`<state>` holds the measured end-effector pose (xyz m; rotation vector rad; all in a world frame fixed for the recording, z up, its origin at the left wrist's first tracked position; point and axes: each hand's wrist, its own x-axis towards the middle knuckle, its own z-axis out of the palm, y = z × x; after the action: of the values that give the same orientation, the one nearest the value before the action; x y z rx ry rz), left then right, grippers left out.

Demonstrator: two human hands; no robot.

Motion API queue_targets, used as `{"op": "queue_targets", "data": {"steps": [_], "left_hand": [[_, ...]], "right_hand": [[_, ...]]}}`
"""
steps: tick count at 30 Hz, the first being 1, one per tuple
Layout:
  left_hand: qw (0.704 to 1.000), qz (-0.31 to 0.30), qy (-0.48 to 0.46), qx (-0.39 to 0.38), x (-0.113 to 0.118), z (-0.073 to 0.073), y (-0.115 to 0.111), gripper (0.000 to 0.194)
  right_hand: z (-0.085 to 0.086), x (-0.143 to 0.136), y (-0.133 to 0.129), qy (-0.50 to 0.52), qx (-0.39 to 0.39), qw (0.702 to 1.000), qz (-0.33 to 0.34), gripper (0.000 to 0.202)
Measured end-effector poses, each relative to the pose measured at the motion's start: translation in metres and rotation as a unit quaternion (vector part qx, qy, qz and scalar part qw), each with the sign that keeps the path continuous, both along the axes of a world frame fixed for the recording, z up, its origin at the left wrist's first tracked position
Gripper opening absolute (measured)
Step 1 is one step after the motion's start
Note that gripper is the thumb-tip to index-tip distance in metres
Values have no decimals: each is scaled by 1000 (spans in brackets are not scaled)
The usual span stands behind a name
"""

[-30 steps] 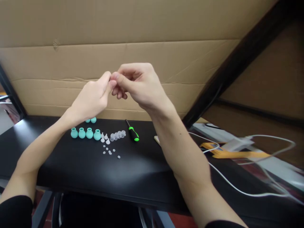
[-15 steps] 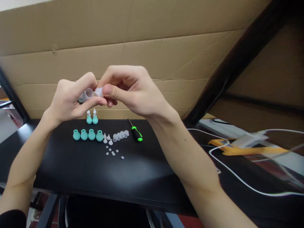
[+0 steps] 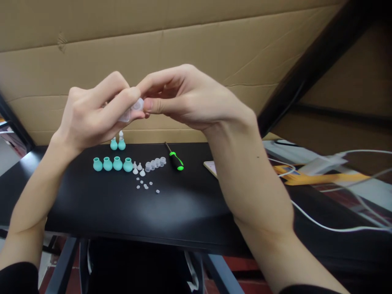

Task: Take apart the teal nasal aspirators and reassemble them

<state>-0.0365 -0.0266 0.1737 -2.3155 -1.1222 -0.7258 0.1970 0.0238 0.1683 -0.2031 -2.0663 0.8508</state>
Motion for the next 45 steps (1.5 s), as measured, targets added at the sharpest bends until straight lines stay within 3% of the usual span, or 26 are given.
{"op": "queue_targets", "data": {"steps": [4, 6, 8, 10, 12, 17, 20, 30, 36, 45], "left_hand": [[998, -29, -28, -40, -2, -3, 4, 72], [998, -56, -31, -13, -3, -5, 11, 70], [990, -107, -27, 88, -3, -7, 23, 63], [950, -183, -28, 253, -2, -8, 38, 54], [911, -223, -33, 346, -3, -9, 52, 48], [942, -195, -22, 273, -8, -11, 70, 52], [945, -200, -51, 252, -11, -12, 74, 54], [960, -153, -100, 213, -1, -15, 60, 50], [966, -138, -112, 189, -4, -21, 71, 37], [978, -161, -102, 82, -9, -29, 100, 19]], "right_hand": [[0, 1, 1, -9, 14, 999, -33, 42], [2, 1, -6, -26, 16, 997, -68, 44], [5, 1, -17, -74, 6, 988, -133, 48], [8, 0, -29, -141, -13, 967, -213, 60], [11, -2, -36, -180, -25, 947, -264, 71], [7, -5, -31, -172, -18, 948, -268, 69], [3, -6, -27, -158, -9, 950, -269, 65], [-4, -14, -24, -113, 86, 954, -263, 44], [-15, -20, -14, 3, 35, 967, -252, 17], [-23, -24, -1, -31, 7, 958, -287, 23]]}}
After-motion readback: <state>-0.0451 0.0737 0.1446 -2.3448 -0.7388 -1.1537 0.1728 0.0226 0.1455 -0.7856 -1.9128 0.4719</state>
